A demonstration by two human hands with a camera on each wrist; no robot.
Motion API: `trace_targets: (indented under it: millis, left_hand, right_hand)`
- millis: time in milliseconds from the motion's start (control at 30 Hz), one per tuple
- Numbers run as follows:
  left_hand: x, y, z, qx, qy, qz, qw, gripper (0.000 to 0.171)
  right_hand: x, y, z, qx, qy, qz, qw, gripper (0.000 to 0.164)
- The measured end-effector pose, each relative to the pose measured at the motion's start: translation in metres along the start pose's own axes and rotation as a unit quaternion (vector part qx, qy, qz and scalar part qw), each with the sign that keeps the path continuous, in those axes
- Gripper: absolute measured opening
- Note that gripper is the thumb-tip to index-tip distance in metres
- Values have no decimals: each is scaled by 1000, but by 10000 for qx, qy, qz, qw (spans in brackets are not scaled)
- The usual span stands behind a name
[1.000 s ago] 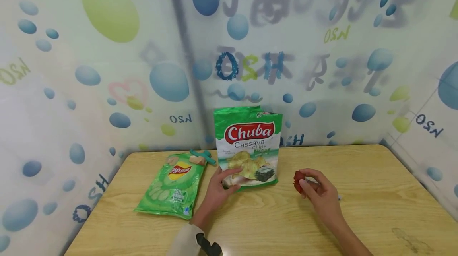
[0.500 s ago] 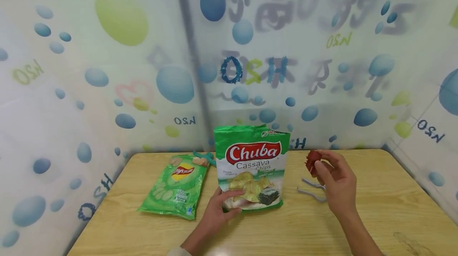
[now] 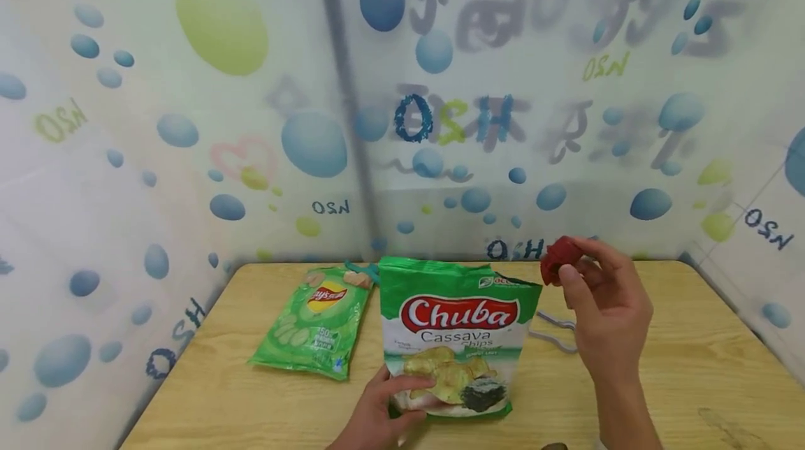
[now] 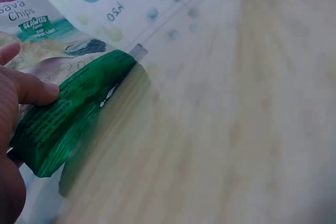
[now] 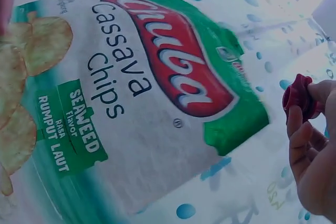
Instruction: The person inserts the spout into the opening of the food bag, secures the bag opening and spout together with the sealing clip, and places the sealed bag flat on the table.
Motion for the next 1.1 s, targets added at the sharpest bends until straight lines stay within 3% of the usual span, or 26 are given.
trace_targets:
  millis: [133,233,433,600,867,1100]
  left_hand:
    - [-7,-5,-3,56,-574,-238,9981,43]
    - [-9,-6,-4,20,-718,-251,9971,46]
    - [-10,-4,-3,23,-451,-137,9989,41]
    - [-9,-3,-3,117,-303,-339,9989,42]
    - [-12,-1,-4,40,-952,-130,9954,46]
    - [-14,-2,-3,69,-948,-257,9951,47]
  right_hand:
    - [10,-14,-2,375,324,-728,9961,32]
    - [16,-22,-5,594,674,-1281,9877,31]
    - [20,-28,-7,692,778,-1001,9895,30]
    - [18,-23,-9,542,755,-976,9909,31]
    - [14,-22,-9,829,709,-1173,9871,33]
    - [24,-33,-6,1245,812,-1358,9795,32]
Point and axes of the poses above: each hand's wrist, its own z-axis towards the middle knuckle, its own y-axis out of the back of the hand, x = y × z, the point moved 7 cm from there along z, towards the middle knuckle, and after that the axes turned 9 degrees about -x, right-handed, at the moved point
